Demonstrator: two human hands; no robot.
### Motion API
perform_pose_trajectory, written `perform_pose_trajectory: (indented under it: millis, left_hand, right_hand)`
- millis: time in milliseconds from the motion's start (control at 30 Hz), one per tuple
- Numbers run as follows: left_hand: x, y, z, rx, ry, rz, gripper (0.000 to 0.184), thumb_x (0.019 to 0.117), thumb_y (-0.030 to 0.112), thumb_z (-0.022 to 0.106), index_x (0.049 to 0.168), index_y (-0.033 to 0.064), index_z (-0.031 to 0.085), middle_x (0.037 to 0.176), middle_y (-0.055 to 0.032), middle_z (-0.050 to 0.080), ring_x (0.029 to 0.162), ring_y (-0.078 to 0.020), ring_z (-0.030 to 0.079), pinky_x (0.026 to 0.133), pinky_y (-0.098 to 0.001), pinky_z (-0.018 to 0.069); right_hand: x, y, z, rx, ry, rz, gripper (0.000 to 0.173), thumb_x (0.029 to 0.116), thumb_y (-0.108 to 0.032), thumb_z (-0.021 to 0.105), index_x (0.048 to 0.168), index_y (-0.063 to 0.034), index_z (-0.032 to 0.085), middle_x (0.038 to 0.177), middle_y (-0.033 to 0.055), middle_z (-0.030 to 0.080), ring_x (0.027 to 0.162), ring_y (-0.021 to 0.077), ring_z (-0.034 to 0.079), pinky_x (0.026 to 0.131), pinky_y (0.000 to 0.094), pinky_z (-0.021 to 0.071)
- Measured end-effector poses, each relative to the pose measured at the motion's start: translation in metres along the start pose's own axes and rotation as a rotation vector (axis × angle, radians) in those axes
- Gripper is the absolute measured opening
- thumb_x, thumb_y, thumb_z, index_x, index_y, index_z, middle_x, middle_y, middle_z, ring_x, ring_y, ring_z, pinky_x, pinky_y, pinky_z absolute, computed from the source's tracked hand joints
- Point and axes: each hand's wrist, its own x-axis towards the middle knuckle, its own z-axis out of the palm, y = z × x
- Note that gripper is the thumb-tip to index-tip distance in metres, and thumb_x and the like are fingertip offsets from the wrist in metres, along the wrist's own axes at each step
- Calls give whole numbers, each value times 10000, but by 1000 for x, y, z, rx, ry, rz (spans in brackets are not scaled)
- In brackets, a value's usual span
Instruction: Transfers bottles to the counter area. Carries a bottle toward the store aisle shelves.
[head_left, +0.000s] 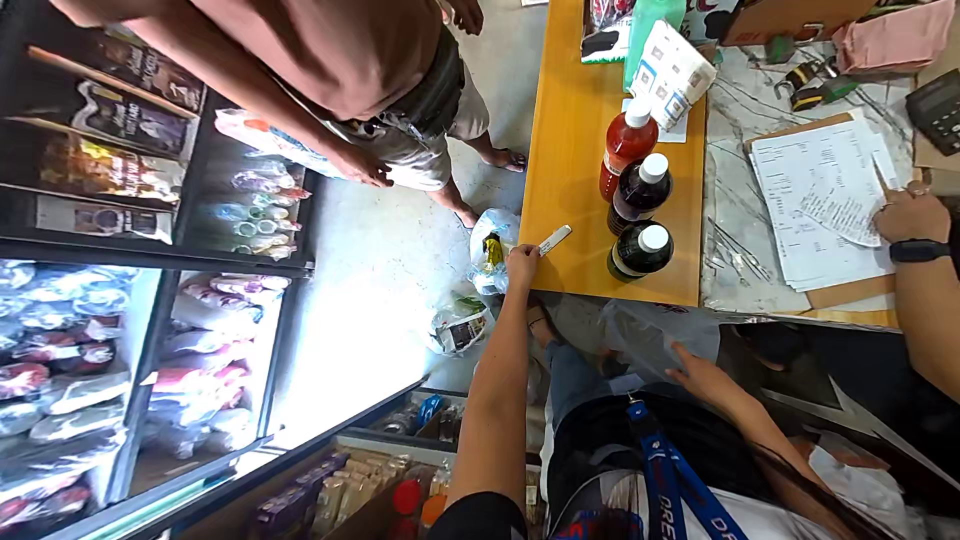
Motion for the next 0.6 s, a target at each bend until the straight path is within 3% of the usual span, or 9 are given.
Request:
perform_pose_trajectory:
  millis: [600]
  left_hand:
    - [2, 1, 1, 3, -4, -30, 295, 1047, 246, 589, 1163, 6, 716, 1171, -214, 701, 1174, -373, 626, 1059, -555, 426]
  right_hand:
    - [1, -3, -1, -1, 7, 27, 703, 1059, -332, 567, 1621, -83, 225, 1330, 312, 600, 1226, 474, 604, 1044, 619, 457]
